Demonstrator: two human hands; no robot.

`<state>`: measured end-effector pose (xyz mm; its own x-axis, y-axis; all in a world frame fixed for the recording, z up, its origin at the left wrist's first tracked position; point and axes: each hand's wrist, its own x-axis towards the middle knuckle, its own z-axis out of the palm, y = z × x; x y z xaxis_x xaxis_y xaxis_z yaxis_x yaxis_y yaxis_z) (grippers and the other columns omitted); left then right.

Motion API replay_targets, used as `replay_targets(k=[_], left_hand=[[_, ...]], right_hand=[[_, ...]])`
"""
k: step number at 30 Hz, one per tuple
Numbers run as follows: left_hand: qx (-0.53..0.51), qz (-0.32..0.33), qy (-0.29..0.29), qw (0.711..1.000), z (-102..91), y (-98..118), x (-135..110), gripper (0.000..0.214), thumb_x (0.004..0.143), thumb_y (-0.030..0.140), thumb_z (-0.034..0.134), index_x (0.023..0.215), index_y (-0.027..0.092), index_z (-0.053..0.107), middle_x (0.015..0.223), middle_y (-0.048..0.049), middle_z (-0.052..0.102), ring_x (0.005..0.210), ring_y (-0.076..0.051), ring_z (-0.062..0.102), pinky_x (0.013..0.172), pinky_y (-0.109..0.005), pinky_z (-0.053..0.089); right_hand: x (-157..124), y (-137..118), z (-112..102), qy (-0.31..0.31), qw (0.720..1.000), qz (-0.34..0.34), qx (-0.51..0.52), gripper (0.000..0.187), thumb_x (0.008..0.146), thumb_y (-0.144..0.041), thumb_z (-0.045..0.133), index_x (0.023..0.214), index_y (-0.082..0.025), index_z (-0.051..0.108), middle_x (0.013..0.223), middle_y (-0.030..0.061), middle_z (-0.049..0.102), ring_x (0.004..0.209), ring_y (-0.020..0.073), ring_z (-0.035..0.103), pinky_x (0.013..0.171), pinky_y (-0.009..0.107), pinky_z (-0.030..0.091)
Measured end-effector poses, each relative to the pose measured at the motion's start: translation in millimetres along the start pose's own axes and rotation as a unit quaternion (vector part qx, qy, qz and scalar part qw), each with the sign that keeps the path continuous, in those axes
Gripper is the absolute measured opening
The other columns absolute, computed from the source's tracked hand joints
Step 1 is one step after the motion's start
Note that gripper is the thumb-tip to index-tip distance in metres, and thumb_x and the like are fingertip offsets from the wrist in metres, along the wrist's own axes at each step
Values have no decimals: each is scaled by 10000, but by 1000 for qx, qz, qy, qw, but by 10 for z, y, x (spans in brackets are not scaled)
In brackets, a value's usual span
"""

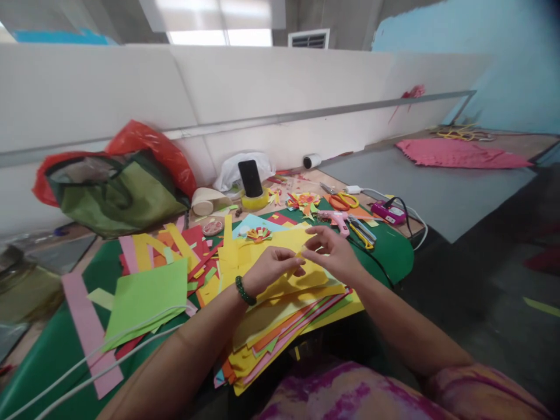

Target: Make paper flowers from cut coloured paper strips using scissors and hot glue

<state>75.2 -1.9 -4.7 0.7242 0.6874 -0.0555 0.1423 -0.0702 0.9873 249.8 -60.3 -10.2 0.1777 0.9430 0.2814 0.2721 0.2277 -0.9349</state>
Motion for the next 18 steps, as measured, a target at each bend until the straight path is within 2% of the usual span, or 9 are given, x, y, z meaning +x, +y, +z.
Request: replay_targets(k=[5,9,13,16,18], left_hand=[[37,-1,-31,999,32,-7,-22,382,711,517,698,588,155,701,679,-108,744,606,-183,633,621,-277,460],[-8,-21,-61,998,76,-12,-34,428,697,577,700,629,154,706,705,-110,747,646,-197,666,650,-282,489],[-39,-52,-47,997,92,-44,-33,441,661,585,729,668,145,715,710,-114,742,671,-202,674,666,-289,499],[-27,-65,-26,997,79,-54,-26,426,673,567,726,653,142,714,710,-116,737,611,-177,640,587,-262,464],[-30,-55,0,998,68,-51,-16,422,684,563,716,641,144,716,699,-112,731,593,-168,619,561,-254,445]], right_hand=[[-102,55,54,-13,999,-32,-21,297,733,-292,645,1002,-201,560,669,-20,652,601,145,629,617,288,535],[-169,90,9,-23,997,-56,-44,256,770,-265,630,1013,-218,563,708,-13,677,623,149,652,645,297,557],[-291,68,-33,-23,995,-70,-60,221,831,-312,605,1036,-233,583,789,11,713,709,163,680,675,302,567],[-394,80,-151,33,993,-64,-96,198,851,-383,596,976,-232,627,730,9,696,654,163,663,593,277,538],[-428,136,-323,115,983,-56,-129,221,854,-420,587,946,-227,643,608,-16,638,544,151,615,535,269,499]])
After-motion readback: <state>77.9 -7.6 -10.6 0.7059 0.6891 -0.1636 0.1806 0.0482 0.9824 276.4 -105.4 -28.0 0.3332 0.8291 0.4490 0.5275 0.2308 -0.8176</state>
